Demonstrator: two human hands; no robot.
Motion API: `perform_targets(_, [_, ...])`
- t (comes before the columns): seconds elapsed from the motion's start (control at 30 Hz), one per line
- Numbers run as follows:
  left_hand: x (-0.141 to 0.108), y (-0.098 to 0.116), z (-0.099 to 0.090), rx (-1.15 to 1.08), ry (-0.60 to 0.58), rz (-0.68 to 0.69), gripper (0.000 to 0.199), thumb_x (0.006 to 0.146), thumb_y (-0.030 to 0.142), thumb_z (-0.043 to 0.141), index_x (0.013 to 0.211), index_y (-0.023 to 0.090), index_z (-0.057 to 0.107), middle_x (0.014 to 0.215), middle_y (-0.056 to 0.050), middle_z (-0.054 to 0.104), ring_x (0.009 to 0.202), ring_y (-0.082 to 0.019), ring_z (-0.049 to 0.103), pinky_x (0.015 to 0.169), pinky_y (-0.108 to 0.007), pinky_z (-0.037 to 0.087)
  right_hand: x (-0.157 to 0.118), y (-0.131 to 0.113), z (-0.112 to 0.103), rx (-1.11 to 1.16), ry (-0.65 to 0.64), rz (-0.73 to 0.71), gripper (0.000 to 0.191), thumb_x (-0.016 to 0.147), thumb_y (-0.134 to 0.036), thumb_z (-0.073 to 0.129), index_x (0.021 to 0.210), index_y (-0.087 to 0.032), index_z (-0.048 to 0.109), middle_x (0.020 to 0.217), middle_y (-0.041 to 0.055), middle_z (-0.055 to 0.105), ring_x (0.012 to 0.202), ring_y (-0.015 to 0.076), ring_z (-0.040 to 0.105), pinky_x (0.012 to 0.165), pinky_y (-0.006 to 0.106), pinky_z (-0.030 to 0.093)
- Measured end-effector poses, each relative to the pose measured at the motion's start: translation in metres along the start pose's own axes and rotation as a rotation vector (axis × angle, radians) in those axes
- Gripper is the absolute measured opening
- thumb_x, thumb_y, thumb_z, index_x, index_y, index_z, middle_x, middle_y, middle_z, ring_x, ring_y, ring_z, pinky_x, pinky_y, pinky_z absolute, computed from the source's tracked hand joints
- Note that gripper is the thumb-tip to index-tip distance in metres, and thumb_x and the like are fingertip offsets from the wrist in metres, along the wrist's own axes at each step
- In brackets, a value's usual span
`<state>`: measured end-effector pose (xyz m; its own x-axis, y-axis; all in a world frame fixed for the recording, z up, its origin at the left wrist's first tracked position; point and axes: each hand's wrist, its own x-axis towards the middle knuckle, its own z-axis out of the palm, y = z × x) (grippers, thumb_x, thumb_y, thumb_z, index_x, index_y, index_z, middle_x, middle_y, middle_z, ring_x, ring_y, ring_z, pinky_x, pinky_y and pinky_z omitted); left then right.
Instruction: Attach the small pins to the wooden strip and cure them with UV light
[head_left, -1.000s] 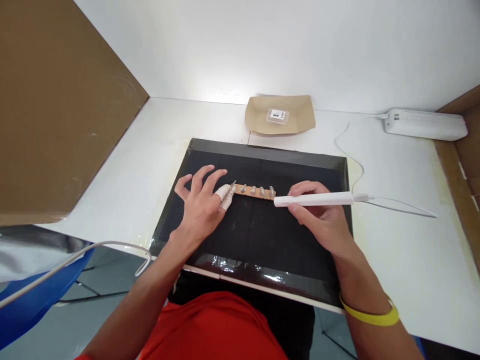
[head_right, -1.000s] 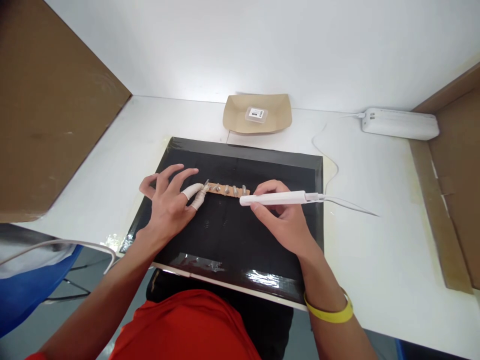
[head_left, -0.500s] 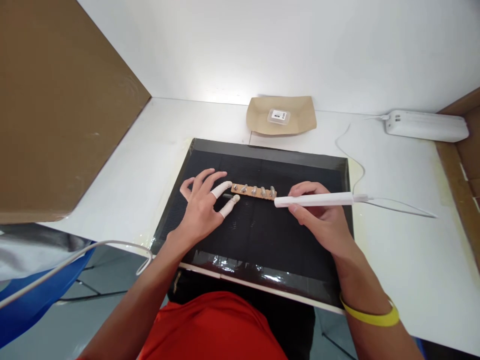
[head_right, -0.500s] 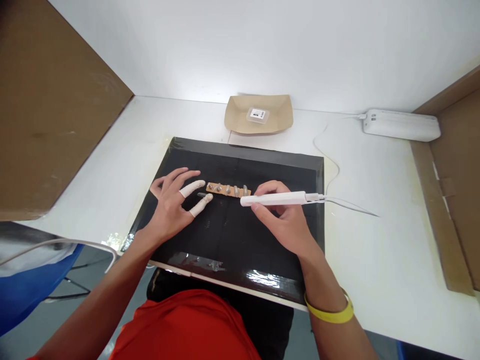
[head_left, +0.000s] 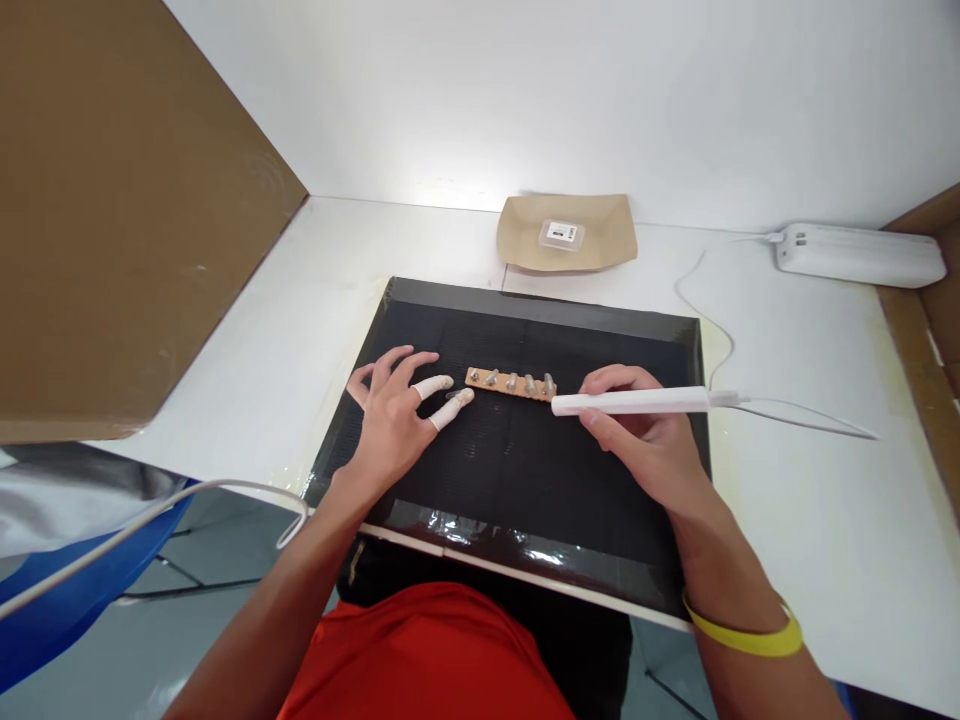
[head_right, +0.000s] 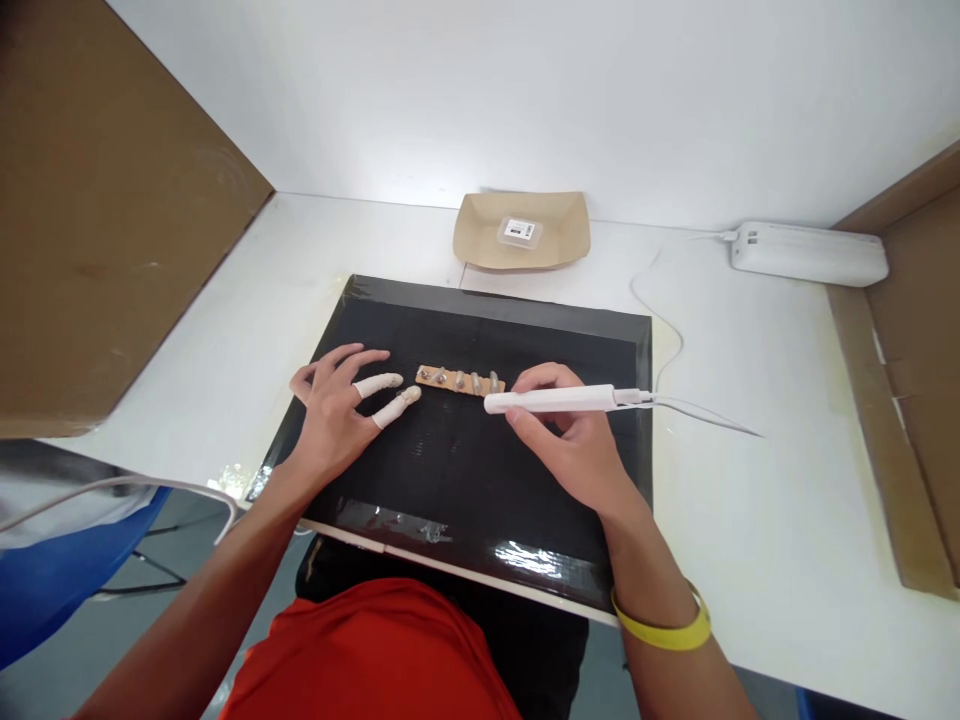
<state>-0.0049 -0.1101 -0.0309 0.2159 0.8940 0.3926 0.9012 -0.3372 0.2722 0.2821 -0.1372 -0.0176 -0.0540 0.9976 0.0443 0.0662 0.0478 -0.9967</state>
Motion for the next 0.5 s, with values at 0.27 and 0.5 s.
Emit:
perform_targets(0.27, [-0.014, 0.026, 0.008, 0.193, 0.115, -0.164, 0.036, 0.091, 0.055, 0.076, 0.098, 0.019, 0.078, 0.122, -0.014, 0.077, 0.128, -0.039, 0.062, 0.107, -0.058, 0.03, 0.001, 0.002, 0.0, -0.005, -0.01, -0.01, 0.015, 0.09, -0.033, 0.077, 0.098, -0.027, 0.066, 0.098, -0.0003, 0.063, 0.066, 0.01, 0.053, 0.05, 0.023, 0.044])
perform_targets(0.5, [-0.015, 0.037, 0.014, 0.198, 0.14, -0.286, 0.029, 0.092, 0.048, 0.078, 0.088, 0.019, 0.079, 0.114, -0.013, 0.078, 0.119, -0.039, 0.063, 0.105, -0.061, 0.029, 0.002, 0.0, 0.001, -0.022, 0.011, -0.004, 0.017, 0.089, -0.034, 0.078, 0.097, -0.026, 0.066, 0.097, 0.0003, 0.063, 0.066, 0.0103, 0.053, 0.05, 0.023, 0.044])
